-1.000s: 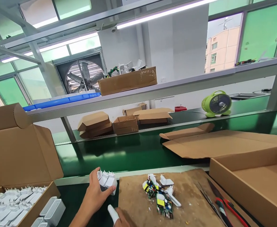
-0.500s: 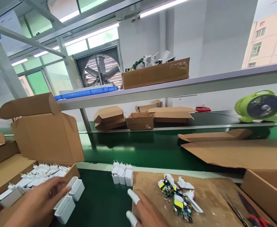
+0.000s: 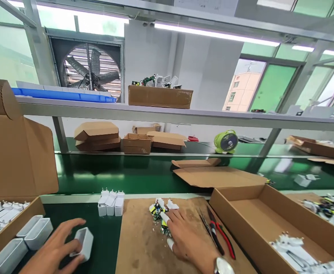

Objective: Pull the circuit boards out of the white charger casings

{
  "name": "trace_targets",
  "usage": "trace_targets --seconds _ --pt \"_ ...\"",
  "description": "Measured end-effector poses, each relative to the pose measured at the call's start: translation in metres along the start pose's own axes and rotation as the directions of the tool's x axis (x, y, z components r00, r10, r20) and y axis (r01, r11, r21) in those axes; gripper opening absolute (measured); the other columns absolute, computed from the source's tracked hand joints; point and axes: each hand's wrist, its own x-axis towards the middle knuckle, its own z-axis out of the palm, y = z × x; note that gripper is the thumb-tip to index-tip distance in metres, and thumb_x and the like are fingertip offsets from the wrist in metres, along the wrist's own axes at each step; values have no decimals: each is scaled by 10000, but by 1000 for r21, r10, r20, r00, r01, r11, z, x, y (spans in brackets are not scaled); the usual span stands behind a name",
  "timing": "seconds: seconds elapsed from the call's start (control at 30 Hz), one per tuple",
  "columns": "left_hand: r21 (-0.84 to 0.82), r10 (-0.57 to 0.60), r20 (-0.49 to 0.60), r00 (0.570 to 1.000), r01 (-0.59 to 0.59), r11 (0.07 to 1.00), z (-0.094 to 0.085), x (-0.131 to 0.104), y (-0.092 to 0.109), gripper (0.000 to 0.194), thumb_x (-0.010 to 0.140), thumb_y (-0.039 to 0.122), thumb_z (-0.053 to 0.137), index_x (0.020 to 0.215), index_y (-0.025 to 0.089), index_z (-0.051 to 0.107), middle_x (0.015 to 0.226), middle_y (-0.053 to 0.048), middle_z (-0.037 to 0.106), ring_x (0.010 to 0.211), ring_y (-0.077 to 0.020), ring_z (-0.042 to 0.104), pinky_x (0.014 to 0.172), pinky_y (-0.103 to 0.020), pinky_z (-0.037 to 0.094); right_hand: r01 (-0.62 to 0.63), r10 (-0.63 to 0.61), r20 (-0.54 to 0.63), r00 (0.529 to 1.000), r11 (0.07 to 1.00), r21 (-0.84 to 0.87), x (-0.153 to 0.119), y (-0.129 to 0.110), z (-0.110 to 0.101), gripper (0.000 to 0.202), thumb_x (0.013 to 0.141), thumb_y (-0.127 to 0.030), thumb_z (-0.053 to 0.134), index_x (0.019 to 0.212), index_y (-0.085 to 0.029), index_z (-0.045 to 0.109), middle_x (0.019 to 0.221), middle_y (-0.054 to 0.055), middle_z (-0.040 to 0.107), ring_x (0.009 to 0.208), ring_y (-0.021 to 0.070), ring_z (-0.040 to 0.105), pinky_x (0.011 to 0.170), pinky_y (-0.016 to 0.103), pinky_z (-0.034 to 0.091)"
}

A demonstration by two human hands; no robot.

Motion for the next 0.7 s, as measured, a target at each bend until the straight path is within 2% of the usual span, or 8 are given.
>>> trace_targets --seconds 0.13,0.23,0.3,0.33,0.4,0.5,0.6,0.7 --pt "-207 10 174 985 26 978 22 26 33 165 928 300 594 890 284 753 1565 -62 595 1372 -372 612 1041 -498 589 -44 44 2 999 997 -60 -1 -13 -7 455 726 -85 640 1165 -31 748 1294 290 687 1244 447 617 1120 579 468" --pt "-344 27 243 970 60 937 34 30 36 171 958 352 577 962 264 723 1571 -81 570 1096 -288 744 903 -394 643 -52 51 -38 998 998 -23 1 -34 -10 525 895 -276 630 1368 -51 658 1343 266 660 1266 425 603 1117 570 471" --pt "-397 32 247 969 71 915 39 28 34 162 972 373 574 961 247 676 1570 -97 547 870 -205 752 784 -333 648 -65 68 -43 997 996 67 4 -51 -6 562 941 -372 630 1428 -91 632 1323 228 681 1257 406 614 1119 555 472" --pt "-419 28 232 972 74 905 41 26 32 143 971 368 586 972 245 658 1564 -100 544 864 -195 749 780 -320 646 -81 84 -20 996 990 118 6 -59 -3 567 936 -387 654 1421 -95 644 1298 219 697 1242 406 625 1117 554 475" --pt "-467 16 186 982 74 881 43 19 27 159 943 329 646 1085 258 652 1550 -98 554 1083 -242 745 922 -332 635 -103 92 67 994 976 194 9 -70 0 578 883 -373 734 1382 -85 680 1300 221 705 1252 414 630 1130 544 475" --pt "-516 -24 168 986 109 850 46 10 17 541 872 268 750 1385 302 580 1565 -93 554 1400 -311 606 1135 -390 549 -93 35 206 978 956 277 8 -71 -3 740 766 -319 828 1453 -114 643 1490 212 619 1386 414 568 1185 495 458" --pt "-533 -61 210 976 167 829 48 8 12 814 823 232 804 1555 327 460 1608 -100 523 1441 -337 578 1154 -426 544 -142 44 284 958 931 337 0 -59 -3 826 795 -261 739 1584 -166 516 1575 179 565 1444 386 541 1195 490 466" --pt "-531 -46 247 968 175 829 48 12 14 908 823 212 818 1618 333 397 1624 -115 512 1469 -353 554 1153 -457 547 -152 77 214 974 921 359 -6 -49 14 700 857 -218 614 1552 -172 553 1509 178 624 1417 368 578 1182 511 483"
